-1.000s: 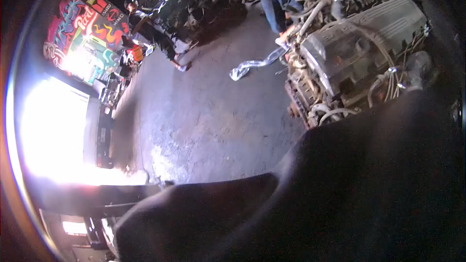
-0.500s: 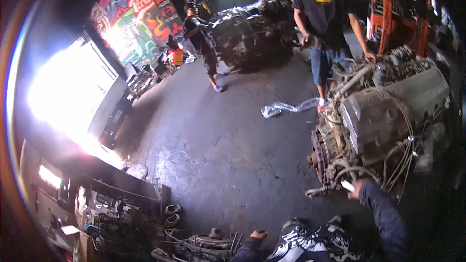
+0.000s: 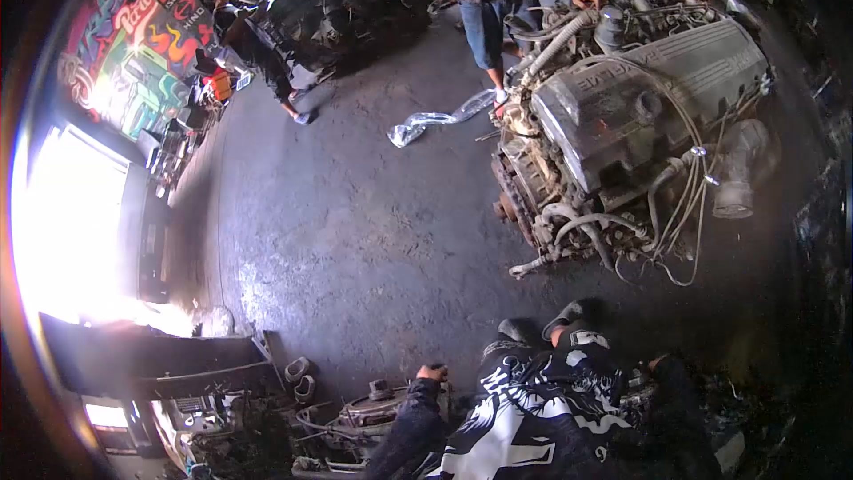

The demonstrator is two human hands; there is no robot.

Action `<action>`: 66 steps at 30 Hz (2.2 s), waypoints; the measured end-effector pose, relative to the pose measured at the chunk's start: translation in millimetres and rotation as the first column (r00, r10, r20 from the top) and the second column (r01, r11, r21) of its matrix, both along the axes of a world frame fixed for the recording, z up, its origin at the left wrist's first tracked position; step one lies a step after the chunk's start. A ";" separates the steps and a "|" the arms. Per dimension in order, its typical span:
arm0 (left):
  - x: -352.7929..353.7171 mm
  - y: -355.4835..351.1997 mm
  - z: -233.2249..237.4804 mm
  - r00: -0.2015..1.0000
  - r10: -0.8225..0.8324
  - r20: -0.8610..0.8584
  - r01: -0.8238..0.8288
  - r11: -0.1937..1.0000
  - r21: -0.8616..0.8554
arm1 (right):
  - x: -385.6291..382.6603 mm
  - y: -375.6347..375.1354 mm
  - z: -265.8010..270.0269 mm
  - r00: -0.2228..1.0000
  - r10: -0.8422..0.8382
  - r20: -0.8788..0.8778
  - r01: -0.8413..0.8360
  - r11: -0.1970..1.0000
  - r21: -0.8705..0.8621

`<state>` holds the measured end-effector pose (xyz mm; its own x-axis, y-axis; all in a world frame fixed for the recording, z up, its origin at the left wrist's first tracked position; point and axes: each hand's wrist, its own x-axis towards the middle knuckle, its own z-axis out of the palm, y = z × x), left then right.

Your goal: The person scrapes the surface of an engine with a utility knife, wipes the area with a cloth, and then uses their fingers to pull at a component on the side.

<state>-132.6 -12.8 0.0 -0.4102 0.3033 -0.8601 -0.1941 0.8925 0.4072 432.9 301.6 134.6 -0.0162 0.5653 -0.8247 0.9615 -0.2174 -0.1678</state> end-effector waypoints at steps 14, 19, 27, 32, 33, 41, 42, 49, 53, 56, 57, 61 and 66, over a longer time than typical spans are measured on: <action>33.9 114.5 84.3 0.937 -0.258 -0.235 0.261 0.965 -0.019 | -3.6 69.0 -54.6 0.972 -0.033 -0.234 0.046 0.998 0.052; 65.0 102.2 79.9 0.941 -0.282 -0.189 0.274 0.959 -0.069 | -18.1 101.4 -44.8 0.947 -0.004 -0.320 0.039 0.994 0.100; 93.7 100.8 110.2 0.936 -0.112 -0.333 0.117 0.993 -0.005 | -16.2 119.5 -29.3 0.904 0.028 -0.427 0.047 0.985 0.163; 94.7 107.3 116.5 0.938 -0.013 -0.346 -0.021 0.995 -0.096 | -6.5 114.1 -21.0 0.877 0.018 -0.480 0.085 0.978 0.192; 90.7 112.2 115.5 0.939 -0.034 -0.341 0.000 0.995 -0.098 | -3.6 112.4 -19.8 0.874 0.011 -0.486 0.097 0.976 0.195; 4.7 263.6 134.8 0.582 -0.017 -0.813 0.370 0.896 0.245 | 16.2 97.4 -18.3 0.852 -0.052 -0.520 0.184 0.961 0.205; -3.8 297.2 173.1 0.693 0.166 -0.702 0.294 0.824 0.485 | 20.1 96.0 -17.9 0.855 -0.059 -0.516 0.190 0.960 0.204; 46.6 464.7 499.6 0.661 0.270 -0.700 0.618 0.334 0.712 | 37.1 82.1 -24.7 0.853 -0.114 -0.509 0.235 0.955 0.180; 57.3 482.3 487.3 0.570 0.129 -0.811 0.768 0.266 0.583 | 42.8 81.1 -27.7 0.847 -0.104 -0.522 0.227 0.957 0.178; 69.9 474.0 415.4 0.605 0.004 -0.796 0.749 0.336 0.571 | 42.6 79.0 -14.9 0.843 -0.087 -0.531 0.219 0.957 0.192; 69.2 475.2 389.7 0.595 -0.033 -0.803 0.758 0.354 0.548 | 44.4 76.5 -13.9 0.834 -0.099 -0.542 0.238 0.952 0.192; 79.6 440.5 305.0 0.713 -0.145 -0.686 0.650 0.502 0.570 | 53.9 76.4 -8.2 0.808 -0.048 -0.587 0.229 0.944 0.237; 90.3 374.4 244.7 0.804 -0.033 -0.594 0.484 0.618 0.619 | 61.7 94.6 -33.1 0.867 0.082 -0.491 0.084 0.948 0.306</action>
